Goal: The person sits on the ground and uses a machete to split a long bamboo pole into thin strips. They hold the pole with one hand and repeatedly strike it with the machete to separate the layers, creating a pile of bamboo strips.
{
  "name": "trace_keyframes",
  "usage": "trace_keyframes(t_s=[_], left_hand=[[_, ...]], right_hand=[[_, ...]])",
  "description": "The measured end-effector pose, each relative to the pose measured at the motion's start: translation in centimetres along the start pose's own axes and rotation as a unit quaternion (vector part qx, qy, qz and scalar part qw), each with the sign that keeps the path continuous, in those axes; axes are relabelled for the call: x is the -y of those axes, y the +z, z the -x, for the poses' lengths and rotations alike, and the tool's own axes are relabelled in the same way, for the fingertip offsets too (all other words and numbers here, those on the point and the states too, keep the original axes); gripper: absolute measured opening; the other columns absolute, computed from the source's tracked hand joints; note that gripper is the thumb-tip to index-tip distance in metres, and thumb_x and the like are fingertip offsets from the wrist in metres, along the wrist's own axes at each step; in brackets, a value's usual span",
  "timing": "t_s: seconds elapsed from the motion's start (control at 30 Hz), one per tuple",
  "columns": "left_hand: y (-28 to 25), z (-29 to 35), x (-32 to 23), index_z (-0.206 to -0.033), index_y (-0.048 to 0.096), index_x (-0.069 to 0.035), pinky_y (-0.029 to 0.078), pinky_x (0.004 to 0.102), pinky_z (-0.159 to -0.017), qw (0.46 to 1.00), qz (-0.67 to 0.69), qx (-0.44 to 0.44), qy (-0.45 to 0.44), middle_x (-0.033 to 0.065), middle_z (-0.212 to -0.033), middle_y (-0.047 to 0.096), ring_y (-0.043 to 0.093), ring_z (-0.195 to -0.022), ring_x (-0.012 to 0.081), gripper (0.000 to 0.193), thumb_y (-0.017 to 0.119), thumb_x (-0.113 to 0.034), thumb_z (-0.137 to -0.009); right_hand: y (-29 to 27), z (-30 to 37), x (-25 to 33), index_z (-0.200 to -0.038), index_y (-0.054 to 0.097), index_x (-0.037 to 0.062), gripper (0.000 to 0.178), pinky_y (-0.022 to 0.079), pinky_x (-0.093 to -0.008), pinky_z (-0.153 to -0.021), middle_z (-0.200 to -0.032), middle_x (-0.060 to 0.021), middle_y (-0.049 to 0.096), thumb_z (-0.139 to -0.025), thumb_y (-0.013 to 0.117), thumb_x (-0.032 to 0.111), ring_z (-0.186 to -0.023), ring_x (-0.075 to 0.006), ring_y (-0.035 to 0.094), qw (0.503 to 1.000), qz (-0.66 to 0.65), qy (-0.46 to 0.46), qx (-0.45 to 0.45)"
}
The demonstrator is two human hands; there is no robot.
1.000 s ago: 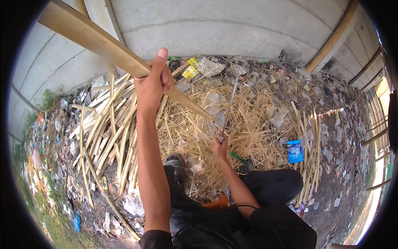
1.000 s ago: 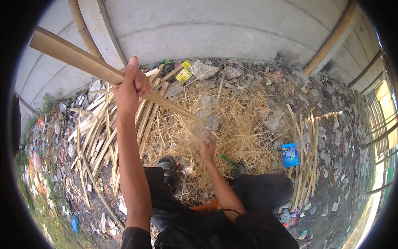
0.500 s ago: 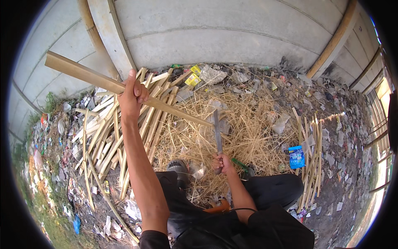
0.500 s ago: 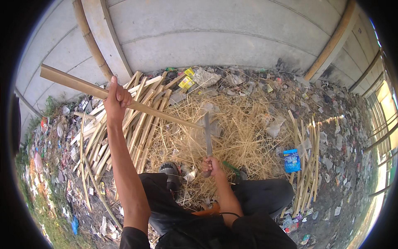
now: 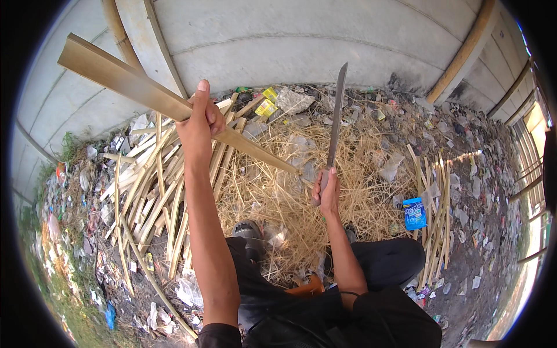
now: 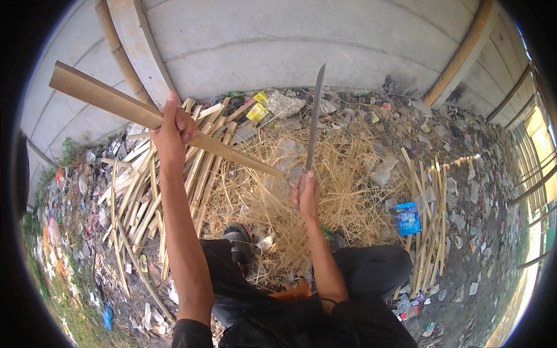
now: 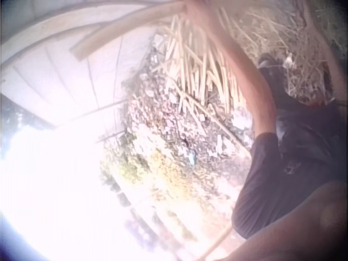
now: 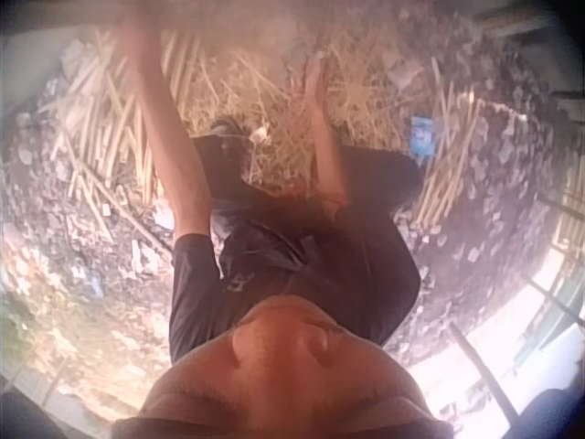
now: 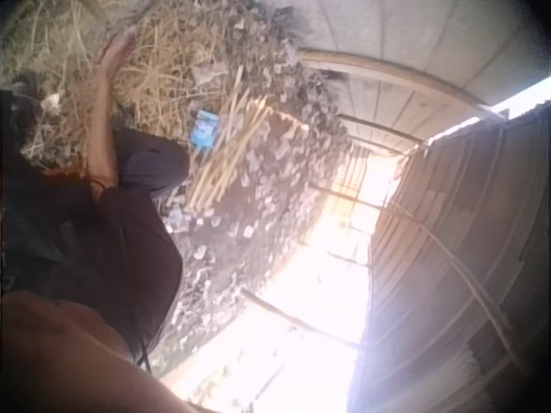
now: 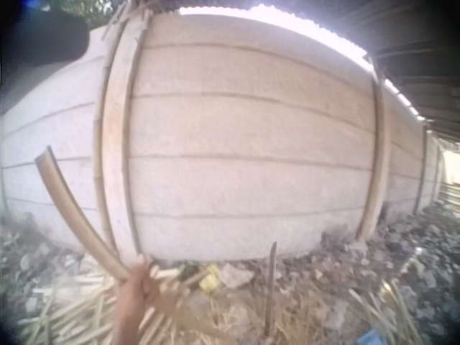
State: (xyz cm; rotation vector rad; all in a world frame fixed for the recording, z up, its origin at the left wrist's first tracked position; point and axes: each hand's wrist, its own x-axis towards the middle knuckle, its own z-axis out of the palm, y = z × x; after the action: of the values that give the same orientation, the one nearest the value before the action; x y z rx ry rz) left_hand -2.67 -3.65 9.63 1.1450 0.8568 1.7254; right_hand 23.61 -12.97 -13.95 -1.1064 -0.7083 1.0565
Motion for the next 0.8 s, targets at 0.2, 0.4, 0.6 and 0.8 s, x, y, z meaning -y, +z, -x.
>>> trace_keyframes(t_s=[0.2,0.4,0.6,0.8], left_hand=[[-0.8,0.0,0.0,-0.056,0.039,-0.014,0.029,0.0292,-0.044,1.000,0.003,0.011,-0.001,0.0000,-0.047,0.035,0.034,-0.041,0.0114,0.058,0.064,-0.041,-0.101],[-2.9,-0.1,0.5,-0.056,0.038,-0.013,0.032,0.0306,-0.045,0.997,0.042,0.071,0.012,0.0020,-0.046,0.035,0.033,-0.041,0.0131,0.059,0.062,-0.040,-0.102],[-4.0,-0.6,0.5,-0.054,0.038,-0.015,0.034,0.0305,-0.046,0.997,0.027,0.070,0.013,0.0018,-0.045,0.035,0.032,-0.040,0.0132,0.059,0.063,-0.040,-0.102],[-4.7,-0.7,0.8,-0.055,0.038,-0.015,0.036,0.0309,-0.046,0.999,0.027,0.040,0.003,0.0012,-0.045,0.034,0.033,-0.040,0.0133,0.058,0.064,-0.040,-0.101]], right_hand=[[0.4,0.8,-2.4,-0.084,0.043,0.0092,0.063,0.032,-0.0293,-0.041,-0.057,-0.0017,0.039,-0.102,0.034,0.069,-0.040,-0.0124,0.034,0.988,-0.094,-0.119,0.016],[-3.6,4.1,-14.5,-0.079,0.045,0.0106,0.063,0.039,-0.0337,-0.046,-0.055,0.0007,0.039,-0.100,0.037,0.070,-0.042,-0.0130,0.038,0.928,0.139,0.346,0.004],[-5.5,2.3,-13.1,-0.078,0.044,0.0134,0.061,0.033,-0.0295,-0.046,-0.052,0.0053,0.031,-0.100,0.036,0.070,-0.038,-0.0108,0.029,0.890,-0.136,0.430,0.068],[-4.5,0.0,-6.6,-0.079,0.043,0.0136,0.059,0.031,-0.0262,-0.044,-0.053,0.0048,0.033,-0.102,0.035,0.067,-0.038,-0.0099,0.028,0.932,-0.220,0.287,0.018]])
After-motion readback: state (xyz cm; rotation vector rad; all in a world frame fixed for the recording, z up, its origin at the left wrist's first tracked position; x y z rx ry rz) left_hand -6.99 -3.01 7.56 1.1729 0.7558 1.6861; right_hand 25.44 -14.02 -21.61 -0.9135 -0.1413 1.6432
